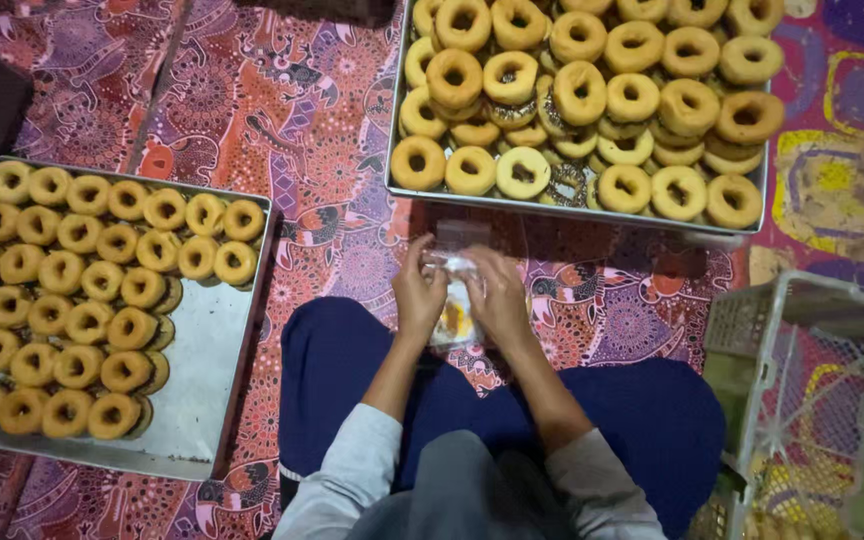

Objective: The person sits on a patterned floor mat and repeatedly picks donuts from a metal tray, places them into small clear plastic bags, and sets the filled bags into a white plastic basket. The person handles donuts one at a time, using both hands to open bags and insert the donuts.

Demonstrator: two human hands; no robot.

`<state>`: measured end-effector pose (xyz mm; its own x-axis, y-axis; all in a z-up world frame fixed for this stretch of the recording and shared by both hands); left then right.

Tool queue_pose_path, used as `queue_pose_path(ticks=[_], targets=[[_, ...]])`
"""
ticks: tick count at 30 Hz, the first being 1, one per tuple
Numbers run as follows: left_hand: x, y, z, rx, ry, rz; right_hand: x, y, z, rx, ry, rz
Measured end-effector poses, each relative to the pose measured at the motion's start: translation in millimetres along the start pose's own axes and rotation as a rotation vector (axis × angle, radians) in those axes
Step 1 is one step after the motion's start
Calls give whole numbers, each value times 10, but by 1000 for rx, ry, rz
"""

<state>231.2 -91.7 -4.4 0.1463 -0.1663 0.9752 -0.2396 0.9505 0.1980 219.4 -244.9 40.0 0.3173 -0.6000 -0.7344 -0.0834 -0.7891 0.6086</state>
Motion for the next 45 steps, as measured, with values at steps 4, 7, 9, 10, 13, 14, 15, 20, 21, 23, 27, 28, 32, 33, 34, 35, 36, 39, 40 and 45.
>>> queue_pose_path(ticks=[4,7,9,10,13,14,15,20,21,23,27,28,32,33,34,35,36,39,40,45], targets=[[187,-1,109,119,-231,-75,-439,221,136,84,130,29],[371,-102,462,50,-485,-113,-435,282,228,3,69,164],[594,-171,654,-60,-766,-99,-387,333,158,32,116,143],[603,-167,587,-45,-613,118,-341,344,86,26,121,126],[414,-172,479,-28,-159,689,-303,287,134,-34,135,49],[316,-218,412,-32,-47,843,-313,268,184,-67,160,15],[198,-285,329,-38,69,998,-320,267,219,-100,186,-17],[-390,-503,-182,-141,226,1277,41,525,-89,-261,-15,-343],[-495,-516,-223,-150,224,1355,290,762,-280,-97,-141,-343],[-772,-561,-268,-53,478,1355,805,1158,-584,113,-419,107],[-791,-506,-313,-46,602,1543,1243,1522,-1147,130,-20,728],[-768,-479,-336,-27,655,1538,1411,1524,-1231,16,-175,699],[-596,-382,-314,-70,636,1590,1211,1577,-987,210,-298,245],[-523,-348,-327,-109,568,1615,1095,1539,-837,231,-400,-32],[-462,-295,-352,-97,489,1609,942,1452,-641,247,-498,-311],[-407,-247,-346,-87,421,1598,764,1342,-381,265,-603,-589],[-342,-205,-339,-78,354,1586,492,1186,-195,170,-533,-849],[-55,-199,-340,-93,264,1697,-176,791,221,52,-411,-1346],[4,-221,-292,-58,331,1723,-290,672,265,64,-403,-1269],[366,-177,-74,-33,147,1617,-664,438,196,144,-119,-378]])
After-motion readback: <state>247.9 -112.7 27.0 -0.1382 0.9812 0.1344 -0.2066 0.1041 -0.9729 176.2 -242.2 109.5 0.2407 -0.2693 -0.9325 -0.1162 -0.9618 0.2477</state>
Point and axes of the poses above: each hand's wrist, its own z-axis away from the middle knuckle, its own y-axis out of the back of the hand, x = y × z, the point moved 5 cm from there along -z, towards the middle knuckle, and after that the axes turned 1 degree about -z, right-handed, at the moved point
